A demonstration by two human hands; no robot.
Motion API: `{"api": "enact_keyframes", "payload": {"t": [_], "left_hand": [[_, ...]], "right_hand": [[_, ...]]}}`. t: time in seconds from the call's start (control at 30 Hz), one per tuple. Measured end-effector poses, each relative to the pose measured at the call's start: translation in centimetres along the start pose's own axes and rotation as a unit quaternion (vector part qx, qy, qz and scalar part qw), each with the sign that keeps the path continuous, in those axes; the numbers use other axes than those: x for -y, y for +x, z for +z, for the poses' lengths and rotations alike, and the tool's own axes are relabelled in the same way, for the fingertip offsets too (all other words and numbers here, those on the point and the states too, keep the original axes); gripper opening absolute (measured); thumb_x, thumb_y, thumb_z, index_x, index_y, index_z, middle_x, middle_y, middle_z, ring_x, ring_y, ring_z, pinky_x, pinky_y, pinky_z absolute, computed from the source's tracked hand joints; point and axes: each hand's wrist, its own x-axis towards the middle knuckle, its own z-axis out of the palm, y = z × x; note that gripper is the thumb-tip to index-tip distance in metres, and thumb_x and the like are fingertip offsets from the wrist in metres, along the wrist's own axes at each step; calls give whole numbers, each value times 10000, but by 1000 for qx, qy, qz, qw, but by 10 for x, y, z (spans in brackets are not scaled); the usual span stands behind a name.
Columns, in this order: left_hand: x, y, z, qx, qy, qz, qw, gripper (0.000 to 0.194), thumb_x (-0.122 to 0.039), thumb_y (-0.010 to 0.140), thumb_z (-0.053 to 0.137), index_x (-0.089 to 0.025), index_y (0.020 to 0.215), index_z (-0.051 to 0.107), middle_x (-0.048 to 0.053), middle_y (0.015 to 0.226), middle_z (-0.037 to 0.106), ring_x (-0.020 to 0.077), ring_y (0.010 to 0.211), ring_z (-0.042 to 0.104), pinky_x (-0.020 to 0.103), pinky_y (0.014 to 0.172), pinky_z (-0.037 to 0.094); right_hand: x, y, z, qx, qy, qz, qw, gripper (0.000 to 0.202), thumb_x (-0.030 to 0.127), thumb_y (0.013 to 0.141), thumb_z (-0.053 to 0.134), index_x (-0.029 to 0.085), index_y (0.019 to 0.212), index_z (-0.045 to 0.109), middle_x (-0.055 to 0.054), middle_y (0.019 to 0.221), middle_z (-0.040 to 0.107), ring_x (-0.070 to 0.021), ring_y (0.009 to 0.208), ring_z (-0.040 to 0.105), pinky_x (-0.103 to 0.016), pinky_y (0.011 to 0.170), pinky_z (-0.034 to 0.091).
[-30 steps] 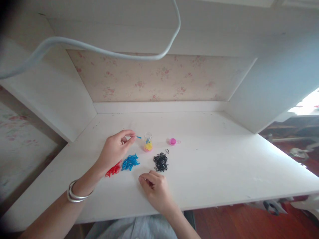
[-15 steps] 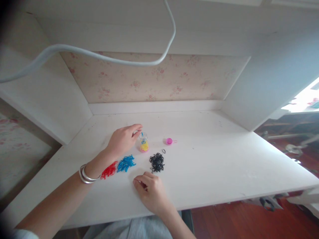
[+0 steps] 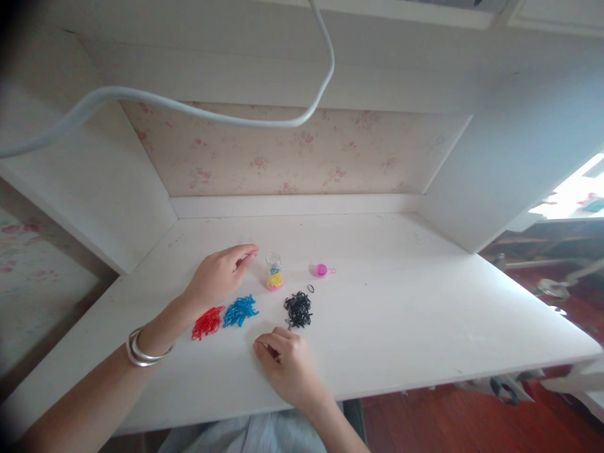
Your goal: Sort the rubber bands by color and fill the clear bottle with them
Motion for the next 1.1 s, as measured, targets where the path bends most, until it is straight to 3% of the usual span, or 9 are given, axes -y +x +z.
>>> {"api": "enact_keyframes", "payload": {"t": [0.23, 0.5, 0.6, 0.8, 1.1], "left_hand": [[20, -63, -8, 36, -17, -29, 999, 258, -305, 934, 394, -217, 990, 630, 30, 985, 677, 149, 882, 631, 249, 777, 485], [15, -123, 13, 133, 42, -85, 987, 194, -314, 915, 452, -270, 931, 641, 14, 982, 634, 167, 913, 607, 265, 754, 469], [7, -128, 21, 147, 76, -104, 981, 203, -343, 912, 444, -265, 916, 632, 24, 1035, 616, 188, 900, 609, 281, 673, 467], [-4, -120, 26, 151, 114, -110, 976, 161, -300, 892, 465, -219, 883, 603, 41, 935, 591, 210, 859, 600, 286, 613, 442], [-2, -123, 35, 138, 154, -99, 973, 220, -152, 903, 377, -203, 893, 591, 57, 942, 584, 187, 772, 585, 284, 578, 404]], "right_hand": [[9, 8, 8, 32, -169, 26, 985, 230, 274, 925, 438, 278, 957, 667, 7, 817, 651, -104, 672, 592, -195, 607, 362], [25, 43, 14, 46, -340, 77, 936, 244, 302, 926, 392, 256, 1036, 604, -21, 848, 696, -164, 672, 645, -233, 540, 339], [23, 53, 16, 60, -369, 75, 925, 247, 277, 928, 374, 241, 991, 610, -36, 826, 700, -179, 687, 655, -240, 545, 347], [18, 57, 15, 74, -369, 64, 924, 244, 289, 936, 393, 240, 888, 627, -25, 854, 705, -176, 758, 664, -237, 573, 357], [16, 52, -16, 52, -318, 61, 945, 268, 348, 954, 392, 270, 899, 642, -1, 883, 709, -164, 775, 655, -237, 586, 343]]}}
